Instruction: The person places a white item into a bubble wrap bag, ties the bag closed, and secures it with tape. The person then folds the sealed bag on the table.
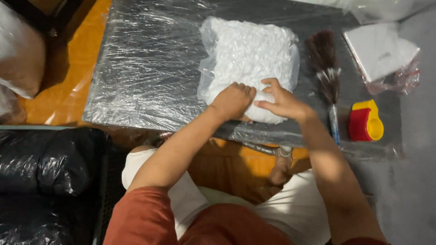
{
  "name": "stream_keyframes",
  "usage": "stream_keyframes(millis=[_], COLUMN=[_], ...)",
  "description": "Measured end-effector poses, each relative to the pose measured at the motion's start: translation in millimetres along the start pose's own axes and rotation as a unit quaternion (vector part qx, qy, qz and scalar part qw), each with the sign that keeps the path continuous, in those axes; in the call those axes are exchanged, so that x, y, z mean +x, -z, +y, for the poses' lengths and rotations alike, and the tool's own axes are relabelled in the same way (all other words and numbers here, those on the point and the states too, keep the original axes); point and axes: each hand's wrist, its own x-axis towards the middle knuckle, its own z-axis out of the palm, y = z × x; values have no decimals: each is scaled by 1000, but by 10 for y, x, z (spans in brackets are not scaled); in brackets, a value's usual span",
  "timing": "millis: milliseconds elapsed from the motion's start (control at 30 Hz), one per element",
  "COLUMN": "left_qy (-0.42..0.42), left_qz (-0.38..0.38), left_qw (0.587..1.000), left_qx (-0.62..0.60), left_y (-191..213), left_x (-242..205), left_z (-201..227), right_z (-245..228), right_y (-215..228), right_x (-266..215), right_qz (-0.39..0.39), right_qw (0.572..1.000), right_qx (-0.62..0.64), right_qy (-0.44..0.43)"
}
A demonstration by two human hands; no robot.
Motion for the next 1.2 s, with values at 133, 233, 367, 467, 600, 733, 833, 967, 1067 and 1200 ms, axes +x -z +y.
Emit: stream_keyframes(millis=[133,233,367,467,600,733,833,967,1067,1200], left_qy=[8,-1,2,26,35,36,36,58,79,119], left_qz=[13,14,-8,-23,-56,-83,-158,-224,-265,-293], left_qw=[1000,1000,1000,999,996,992,979,956,934,902], left_qx=[4,19,-9,-26,-54,-90,-123,-180,-227,-295], left_y=[-101,-103,-55,203,516,687,798,763,766,797], left_x=[-10,40,125,60,24,-106,-147,-57,34,51], left_z=[-1,-37,-65,-25,114,323,377,285,132,-54], right_z=[-457,-544,-260,-381,-503,-535,-520,-640,-862,-983], right_y=[-179,-367,-625,-540,-405,-471,-444,-280,-69,151], right_x=[-262,-425,-365,-383,-579,-759,-796,-686,-546,-300], right_qz=[105,185,217,226,238,236,159,50,-30,-141], right_qw=[984,943,869,853,825,824,879,942,968,964], right_qx=[-145,-274,-432,-455,-493,-491,-430,-326,-247,-218], right_qy=[-18,33,109,123,141,153,133,68,8,-55])
